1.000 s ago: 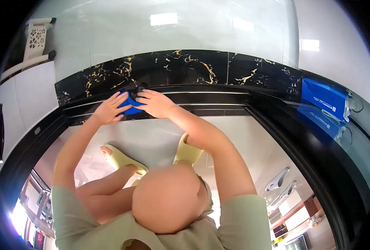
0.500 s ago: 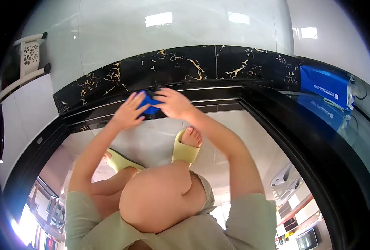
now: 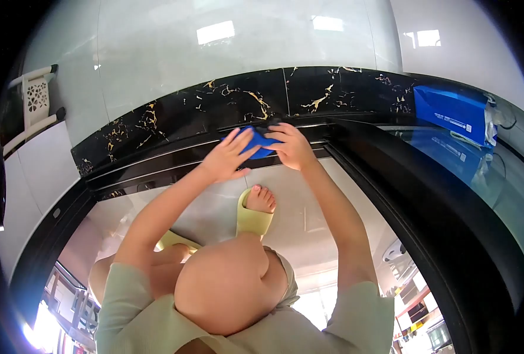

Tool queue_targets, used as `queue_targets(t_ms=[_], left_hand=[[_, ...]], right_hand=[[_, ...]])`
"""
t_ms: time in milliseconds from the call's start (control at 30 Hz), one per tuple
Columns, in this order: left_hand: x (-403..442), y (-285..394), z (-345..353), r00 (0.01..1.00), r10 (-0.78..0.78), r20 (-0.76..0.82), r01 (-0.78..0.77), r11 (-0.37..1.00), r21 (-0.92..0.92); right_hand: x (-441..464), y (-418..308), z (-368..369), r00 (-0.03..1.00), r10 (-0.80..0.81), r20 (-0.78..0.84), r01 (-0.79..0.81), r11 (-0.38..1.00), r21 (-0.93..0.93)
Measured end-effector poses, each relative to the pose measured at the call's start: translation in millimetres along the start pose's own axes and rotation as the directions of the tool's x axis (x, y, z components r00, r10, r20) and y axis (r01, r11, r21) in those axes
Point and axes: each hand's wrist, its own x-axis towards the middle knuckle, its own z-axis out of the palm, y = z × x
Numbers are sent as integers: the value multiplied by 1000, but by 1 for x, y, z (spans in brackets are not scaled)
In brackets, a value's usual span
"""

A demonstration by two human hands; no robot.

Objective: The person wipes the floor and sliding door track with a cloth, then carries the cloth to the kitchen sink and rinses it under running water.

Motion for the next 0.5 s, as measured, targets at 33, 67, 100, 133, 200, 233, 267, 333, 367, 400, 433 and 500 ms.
queue_targets(t_ms=[33, 67, 100, 133, 200, 233, 267, 333, 367, 400, 433, 500], left_hand=[[9, 4, 2, 1000, 3, 8, -3, 1000, 13], [9, 3, 1, 1000, 7, 5, -7, 1000, -4], [7, 2, -1, 1000, 19, 4, -19, 1000, -15], [4, -1, -3, 1000, 30, 2, -30, 999, -25], [-10, -10, -7, 999, 38, 11, -38, 998, -47], [-23, -15, -10, 999, 36, 21, -35, 998, -61], [-37, -21, -13, 998, 26, 59, -23, 999, -44], [-64, -27, -23, 991, -24, 134, 26, 1000, -11], [-72, -28, -26, 985, -57, 164, 55, 998, 16], [-72, -27, -28, 986, -71, 149, 68, 997, 26], [-73, -24, -29, 987, -86, 139, 82, 996, 32], [-71, -19, -28, 988, -82, 129, 81, 997, 16]], right_hand=[[-6, 0, -2, 997, 50, -52, -49, 999, 6], [-12, -1, -1, 989, 102, -107, -101, 995, 14], [-12, -5, 3, 982, 128, -137, -125, 992, 28], [-9, -9, 10, 974, 152, -169, -147, 988, 43], [0, -15, 27, 965, 158, -208, -144, 986, 80], [8, -22, 36, 968, 143, -205, -129, 988, 80], [15, -31, 46, 966, 145, -213, -125, 986, 107], [34, -46, 61, 965, 149, -213, -116, 980, 161], [42, -50, 66, 968, 147, -203, -108, 976, 191], [47, -50, 67, 974, 128, -186, -94, 979, 181], [49, -47, 65, 980, 108, -166, -77, 979, 187], [46, -39, 55, 989, 76, -127, -50, 979, 200]])
